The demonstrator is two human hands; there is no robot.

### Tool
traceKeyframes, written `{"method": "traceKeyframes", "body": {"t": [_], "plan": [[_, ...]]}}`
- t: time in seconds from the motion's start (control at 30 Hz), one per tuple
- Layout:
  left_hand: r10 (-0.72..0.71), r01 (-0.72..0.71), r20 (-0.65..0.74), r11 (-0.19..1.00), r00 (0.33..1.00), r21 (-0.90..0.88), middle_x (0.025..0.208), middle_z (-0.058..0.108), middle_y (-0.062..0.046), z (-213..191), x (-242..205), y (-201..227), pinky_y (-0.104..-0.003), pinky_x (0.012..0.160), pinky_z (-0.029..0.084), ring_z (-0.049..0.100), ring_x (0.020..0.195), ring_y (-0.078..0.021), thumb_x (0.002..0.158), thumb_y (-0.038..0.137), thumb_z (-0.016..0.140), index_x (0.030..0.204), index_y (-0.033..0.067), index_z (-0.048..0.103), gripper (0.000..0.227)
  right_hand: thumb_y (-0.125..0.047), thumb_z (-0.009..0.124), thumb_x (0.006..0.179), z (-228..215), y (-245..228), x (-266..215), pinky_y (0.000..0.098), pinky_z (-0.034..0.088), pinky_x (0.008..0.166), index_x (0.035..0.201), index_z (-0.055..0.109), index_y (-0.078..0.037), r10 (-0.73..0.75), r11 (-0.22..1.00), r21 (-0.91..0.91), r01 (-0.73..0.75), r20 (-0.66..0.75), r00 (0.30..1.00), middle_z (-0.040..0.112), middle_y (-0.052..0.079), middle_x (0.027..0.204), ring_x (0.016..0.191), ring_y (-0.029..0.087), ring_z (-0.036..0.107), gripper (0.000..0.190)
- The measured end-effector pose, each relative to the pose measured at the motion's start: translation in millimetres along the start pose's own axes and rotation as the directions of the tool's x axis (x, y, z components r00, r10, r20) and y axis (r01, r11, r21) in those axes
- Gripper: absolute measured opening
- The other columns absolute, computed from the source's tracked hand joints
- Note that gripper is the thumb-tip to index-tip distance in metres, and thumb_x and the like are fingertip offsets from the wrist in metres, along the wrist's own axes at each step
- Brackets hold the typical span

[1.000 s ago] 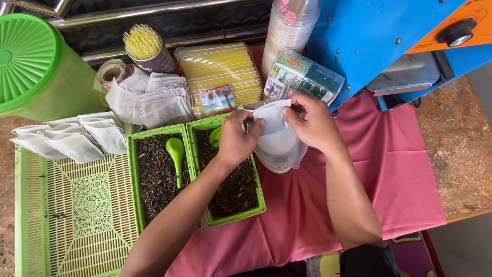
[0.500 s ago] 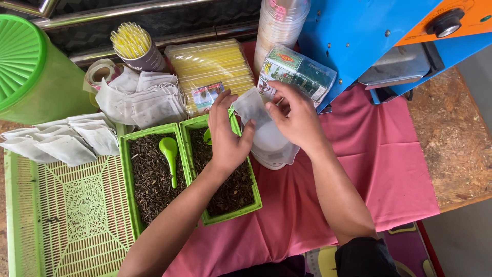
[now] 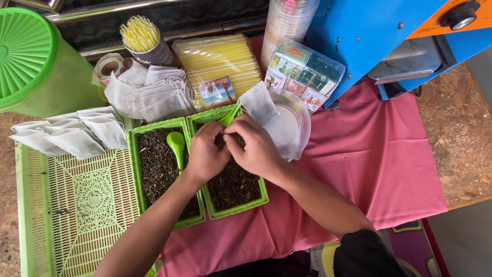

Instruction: Filling small tea bags with loose tea leaves using a spoon.

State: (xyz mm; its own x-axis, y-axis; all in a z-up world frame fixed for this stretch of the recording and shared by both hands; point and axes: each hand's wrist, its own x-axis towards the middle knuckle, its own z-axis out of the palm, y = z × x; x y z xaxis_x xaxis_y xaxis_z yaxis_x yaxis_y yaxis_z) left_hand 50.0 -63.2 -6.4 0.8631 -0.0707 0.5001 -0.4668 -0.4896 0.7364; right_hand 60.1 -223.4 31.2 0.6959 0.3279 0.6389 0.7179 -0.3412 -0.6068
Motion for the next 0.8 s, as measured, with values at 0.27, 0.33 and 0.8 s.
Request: {"method": "traceKeyframes", "body": {"t": [0.27, 0.33, 0.8], "plan": [[-0.059, 0.053, -0.048, 0.993, 0.997, -0.104, 0.070, 0.060, -0.010, -2.5, -17.0, -13.5, -0.039, 0.058, 0.049, 0.062, 0.064, -0.0341, 0.079, 0.001, 0.073, 0.079, 0.0086, 0.063, 0.012, -0.007, 0.067, 0.094, 28.3, 7.8, -17.9, 0.0377, 0.057, 0.077, 0.096, 0.069, -0.008, -0.026, 0.998, 0.053, 0.031, -0.076, 0.997, 0.063, 0.006, 0.092, 0.085, 0.028, 0.068, 0.003], [-0.039, 0.031, -0.071, 0.992, 0.997, -0.119, 0.069, 0.058, -0.012, -5.0, -16.4, -10.1, -0.039, 0.057, 0.048, 0.061, 0.063, -0.0346, 0.078, -0.001, 0.073, 0.079, 0.0075, 0.063, 0.013, -0.008, 0.064, 0.097, 31.3, 6.4, -18.1, 0.0380, 0.057, 0.080, 0.100, 0.068, -0.008, -0.039, 0.998, 0.046, 0.044, -0.095, 0.995, 0.062, 0.006, 0.095, 0.086, 0.027, 0.067, 0.005], [-0.037, 0.022, -0.083, 0.984, 0.996, -0.174, 0.070, 0.058, -0.009, -3.3, -17.6, -19.7, -0.038, 0.061, 0.047, 0.059, 0.066, -0.0317, 0.079, -0.002, 0.076, 0.081, 0.0076, 0.065, 0.015, -0.002, 0.071, 0.091, 38.0, 3.9, -14.5, 0.0387, 0.057, 0.071, 0.112, 0.068, -0.004, 0.003, 0.996, 0.088, 0.009, -0.131, 0.991, 0.064, 0.009, 0.093, 0.080, 0.028, 0.066, 0.022]]}}
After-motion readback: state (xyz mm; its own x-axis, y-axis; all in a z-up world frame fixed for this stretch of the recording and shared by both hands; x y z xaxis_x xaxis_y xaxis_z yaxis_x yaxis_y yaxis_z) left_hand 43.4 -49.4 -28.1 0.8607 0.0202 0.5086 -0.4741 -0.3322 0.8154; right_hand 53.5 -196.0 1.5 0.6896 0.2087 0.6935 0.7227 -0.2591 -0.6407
